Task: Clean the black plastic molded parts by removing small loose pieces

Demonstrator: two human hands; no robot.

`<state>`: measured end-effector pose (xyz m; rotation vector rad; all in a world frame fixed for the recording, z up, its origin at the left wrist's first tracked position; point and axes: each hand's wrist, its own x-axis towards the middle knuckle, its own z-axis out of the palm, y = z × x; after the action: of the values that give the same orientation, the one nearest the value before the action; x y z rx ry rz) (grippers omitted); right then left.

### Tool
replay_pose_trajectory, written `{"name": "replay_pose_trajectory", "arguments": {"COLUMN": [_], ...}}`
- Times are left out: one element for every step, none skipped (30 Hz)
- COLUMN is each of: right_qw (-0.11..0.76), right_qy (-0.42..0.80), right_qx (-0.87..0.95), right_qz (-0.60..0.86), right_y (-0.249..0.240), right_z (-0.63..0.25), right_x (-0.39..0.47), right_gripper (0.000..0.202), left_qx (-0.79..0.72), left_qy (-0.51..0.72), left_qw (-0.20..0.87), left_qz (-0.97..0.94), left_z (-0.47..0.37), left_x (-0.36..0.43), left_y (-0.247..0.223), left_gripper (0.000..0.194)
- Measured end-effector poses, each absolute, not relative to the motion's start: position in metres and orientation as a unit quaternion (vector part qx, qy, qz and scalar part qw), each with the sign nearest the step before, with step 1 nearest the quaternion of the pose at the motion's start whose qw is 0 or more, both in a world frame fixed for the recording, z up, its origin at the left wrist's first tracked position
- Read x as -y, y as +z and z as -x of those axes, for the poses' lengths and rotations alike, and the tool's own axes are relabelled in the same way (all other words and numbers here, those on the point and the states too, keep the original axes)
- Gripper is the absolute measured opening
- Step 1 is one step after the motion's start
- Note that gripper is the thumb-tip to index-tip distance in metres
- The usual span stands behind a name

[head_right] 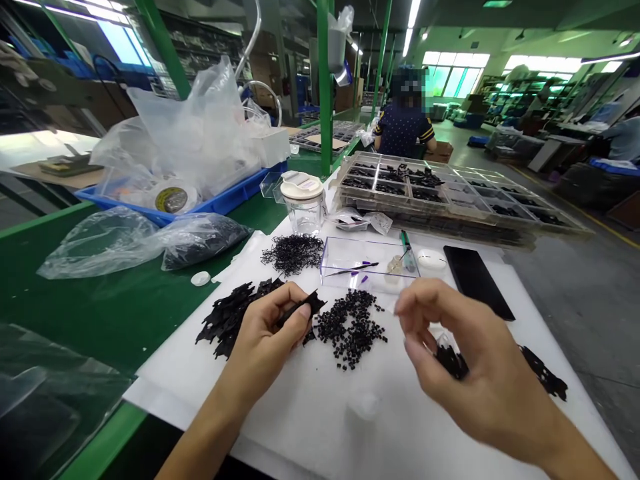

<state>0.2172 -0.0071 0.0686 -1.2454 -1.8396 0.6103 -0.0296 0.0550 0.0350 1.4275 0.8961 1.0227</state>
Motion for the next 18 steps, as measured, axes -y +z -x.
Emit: {"name": "replay_pose_trajectory", "arguments": {"right_qw": [0.418,0.429,0.435,0.431,0.419,0.395,0.367,0.34,0.321,0.306,0.3,0.3,0.309,0.331,0.362,0.398,0.431,0.456], "right_qy": [0.257,0.271,0.273,0.271,0.26,0.242,0.219,0.197,0.18,0.18,0.188,0.202,0.22,0.239,0.26,0.282,0.302,0.313], "right_qx": [0.737,0.746,0.755,0.762,0.771,0.784,0.799,0.813,0.823,0.833,0.834,0.832,0.824,0.808,0.787,0.76,0.732,0.708], "right_qz": [0.465,0.431,0.408,0.4,0.402,0.412,0.423,0.43,0.432,0.425,0.423,0.421,0.421,0.424,0.427,0.43,0.433,0.439], "right_y": [0.058,0.048,0.039,0.031,0.025,0.02,0.017,0.015,0.015,0.014,0.014,0.014,0.014,0.014,0.013,0.012,0.012,0.012], "right_z": [-0.22,-0.221,-0.221,-0.22,-0.217,-0.213,-0.207,-0.202,-0.197,-0.192,-0.189,-0.188,-0.188,-0.19,-0.193,-0.197,-0.201,-0.205], "right_x": [0.012,0.018,0.022,0.026,0.029,0.031,0.032,0.033,0.032,0.032,0.031,0.03,0.03,0.03,0.03,0.031,0.033,0.034], "right_gripper": [0.015,0.024,0.037,0.051,0.062,0.068,0.067,0.06,0.047,0.031,0.019,0.013,0.012,0.012,0.013,0.014,0.015,0.016], "left_qx": [-0.378,-0.378,-0.381,-0.387,-0.395,-0.403,-0.408,-0.409,-0.407,-0.405,-0.403,-0.403,-0.405,-0.406,-0.404,-0.4,-0.394,-0.387], "left_qy": [0.429,0.426,0.425,0.421,0.414,0.404,0.394,0.385,0.377,0.369,0.361,0.351,0.342,0.336,0.335,0.337,0.339,0.34], "left_qw": [0.556,0.557,0.557,0.556,0.555,0.554,0.555,0.558,0.562,0.566,0.57,0.575,0.579,0.583,0.591,0.601,0.615,0.631], "left_qz": [-0.604,-0.605,-0.604,-0.603,-0.604,-0.606,-0.608,-0.611,-0.613,-0.616,-0.619,-0.62,-0.62,-0.618,-0.613,-0.604,-0.593,-0.58], "left_z": [0.03,0.029,0.029,0.028,0.028,0.027,0.025,0.024,0.023,0.022,0.021,0.02,0.02,0.019,0.019,0.018,0.017,0.016], "left_x": [-0.056,-0.056,-0.057,-0.057,-0.057,-0.058,-0.058,-0.058,-0.058,-0.058,-0.057,-0.056,-0.055,-0.053,-0.051,-0.048,-0.045,-0.041], "left_y": [0.035,0.036,0.036,0.036,0.036,0.036,0.036,0.035,0.035,0.035,0.034,0.034,0.033,0.032,0.031,0.03,0.028,0.027], "left_gripper": [0.023,0.023,0.023,0.023,0.023,0.023,0.024,0.024,0.025,0.026,0.027,0.027,0.028,0.028,0.028,0.028,0.028,0.028]}}
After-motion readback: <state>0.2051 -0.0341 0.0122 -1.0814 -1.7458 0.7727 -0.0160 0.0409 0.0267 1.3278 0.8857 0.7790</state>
